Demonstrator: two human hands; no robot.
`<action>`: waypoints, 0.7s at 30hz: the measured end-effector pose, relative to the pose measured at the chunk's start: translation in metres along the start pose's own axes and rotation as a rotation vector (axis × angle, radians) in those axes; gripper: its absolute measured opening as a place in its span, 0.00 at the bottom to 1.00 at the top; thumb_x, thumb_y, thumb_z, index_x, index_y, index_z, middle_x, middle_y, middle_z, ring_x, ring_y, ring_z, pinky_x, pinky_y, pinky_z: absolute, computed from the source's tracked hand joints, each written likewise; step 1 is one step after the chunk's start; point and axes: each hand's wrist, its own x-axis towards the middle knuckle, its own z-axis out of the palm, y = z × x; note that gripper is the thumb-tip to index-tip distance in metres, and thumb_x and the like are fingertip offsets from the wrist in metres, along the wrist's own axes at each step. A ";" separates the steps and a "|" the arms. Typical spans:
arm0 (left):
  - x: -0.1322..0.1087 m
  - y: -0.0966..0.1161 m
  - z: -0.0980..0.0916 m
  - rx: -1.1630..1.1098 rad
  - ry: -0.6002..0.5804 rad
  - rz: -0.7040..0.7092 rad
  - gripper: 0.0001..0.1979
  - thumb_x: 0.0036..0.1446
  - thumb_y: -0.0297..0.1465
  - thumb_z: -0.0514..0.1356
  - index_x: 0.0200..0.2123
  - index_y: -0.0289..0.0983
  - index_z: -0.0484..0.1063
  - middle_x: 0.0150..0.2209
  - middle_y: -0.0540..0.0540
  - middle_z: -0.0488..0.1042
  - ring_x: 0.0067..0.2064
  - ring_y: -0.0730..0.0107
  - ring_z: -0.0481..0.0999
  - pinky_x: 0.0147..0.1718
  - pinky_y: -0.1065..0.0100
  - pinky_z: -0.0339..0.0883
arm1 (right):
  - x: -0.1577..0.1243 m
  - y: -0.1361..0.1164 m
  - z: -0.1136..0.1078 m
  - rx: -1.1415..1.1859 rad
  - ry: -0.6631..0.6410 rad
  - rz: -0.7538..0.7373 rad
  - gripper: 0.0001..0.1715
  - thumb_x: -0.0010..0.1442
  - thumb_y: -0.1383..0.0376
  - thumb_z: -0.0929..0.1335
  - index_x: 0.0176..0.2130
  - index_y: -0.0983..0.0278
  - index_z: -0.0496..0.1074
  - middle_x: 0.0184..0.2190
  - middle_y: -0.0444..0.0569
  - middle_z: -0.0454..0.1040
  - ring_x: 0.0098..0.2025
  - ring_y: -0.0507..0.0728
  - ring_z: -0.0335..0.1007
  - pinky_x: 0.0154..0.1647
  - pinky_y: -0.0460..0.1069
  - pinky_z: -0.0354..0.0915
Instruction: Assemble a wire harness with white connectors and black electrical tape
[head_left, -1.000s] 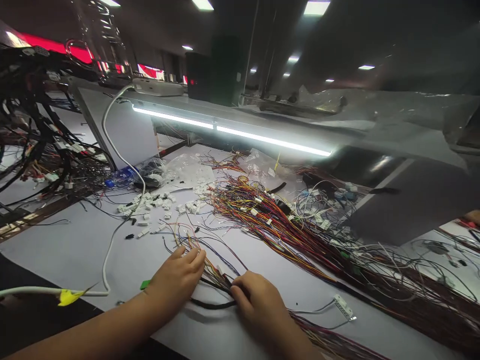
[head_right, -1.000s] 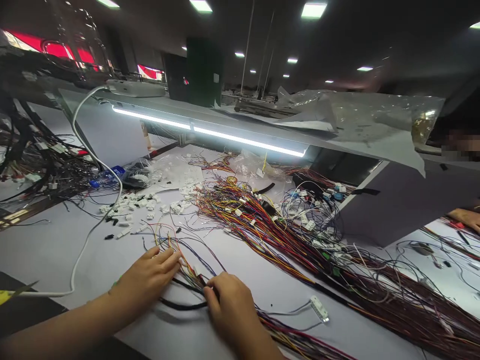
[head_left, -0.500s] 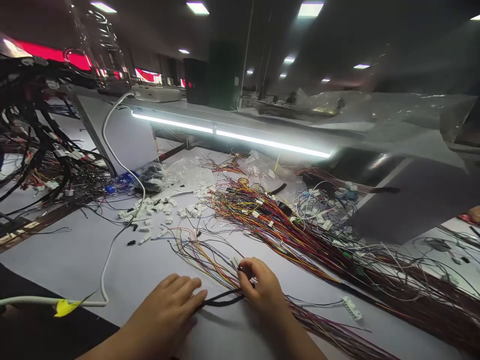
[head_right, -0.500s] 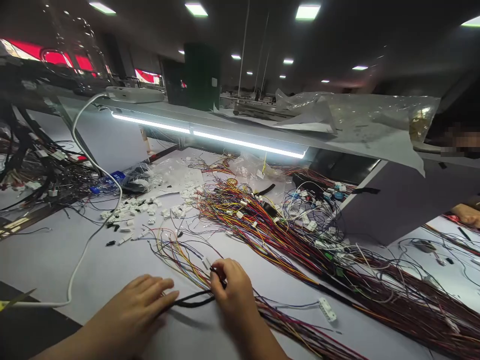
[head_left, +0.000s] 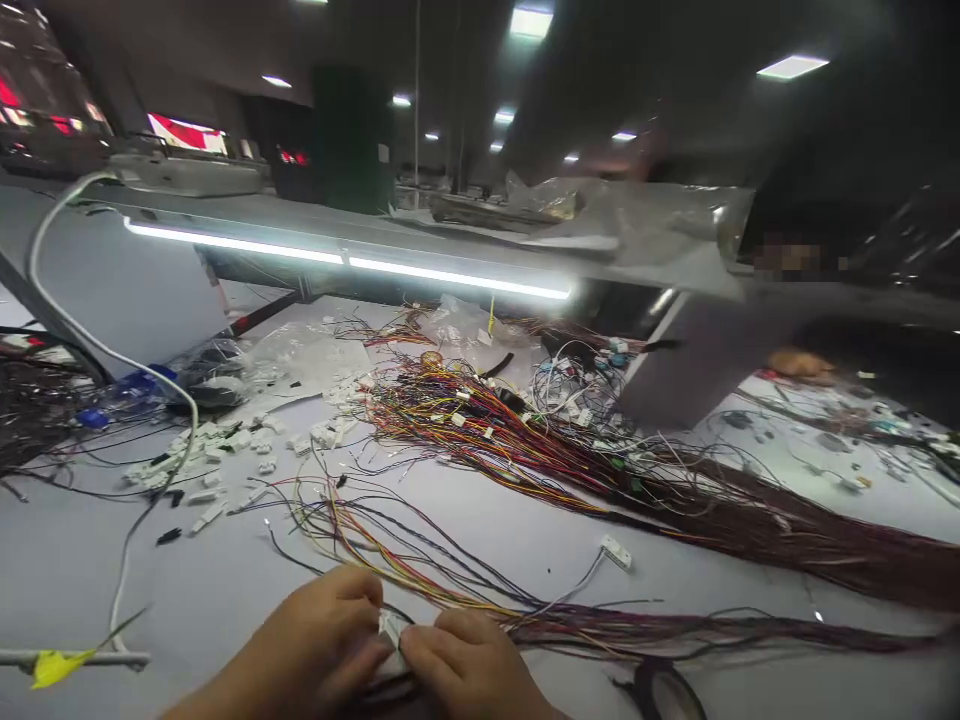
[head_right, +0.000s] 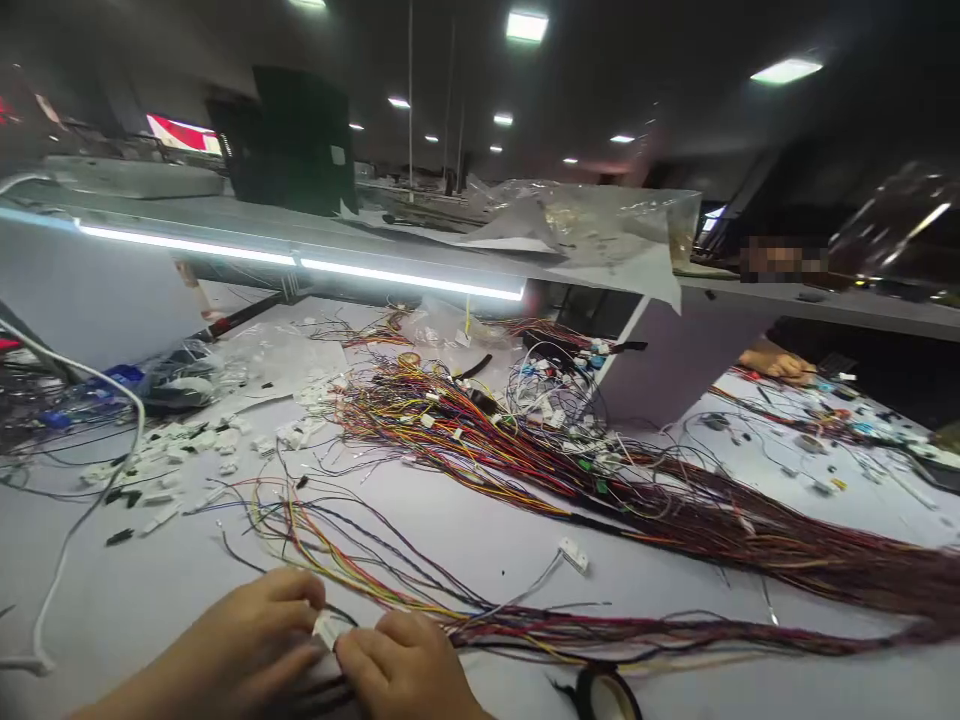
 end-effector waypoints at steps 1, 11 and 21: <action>0.005 0.001 -0.008 -0.046 -0.006 0.050 0.07 0.52 0.25 0.54 0.27 0.38 0.70 0.43 0.46 0.74 0.45 0.65 0.73 0.45 0.69 0.66 | 0.000 -0.001 0.000 -0.005 0.015 0.011 0.11 0.67 0.69 0.60 0.48 0.67 0.67 0.31 0.44 0.79 0.27 0.52 0.67 0.28 0.48 0.60; 0.051 -0.060 0.009 0.221 -0.030 0.147 0.25 0.62 0.42 0.52 0.62 0.54 0.58 0.68 0.49 0.51 0.68 0.51 0.49 0.63 0.45 0.37 | -0.027 0.007 0.008 -0.158 -0.099 -0.078 0.08 0.68 0.59 0.62 0.41 0.54 0.69 0.57 0.30 0.69 0.45 0.49 0.69 0.38 0.47 0.61; 0.033 -0.086 -0.007 0.395 0.265 -0.305 0.30 0.61 0.51 0.47 0.62 0.46 0.60 0.62 0.41 0.64 0.63 0.53 0.58 0.62 0.47 0.36 | -0.039 0.005 0.025 -0.151 0.033 -0.108 0.12 0.68 0.63 0.60 0.41 0.55 0.73 0.51 0.39 0.75 0.43 0.54 0.73 0.44 0.49 0.62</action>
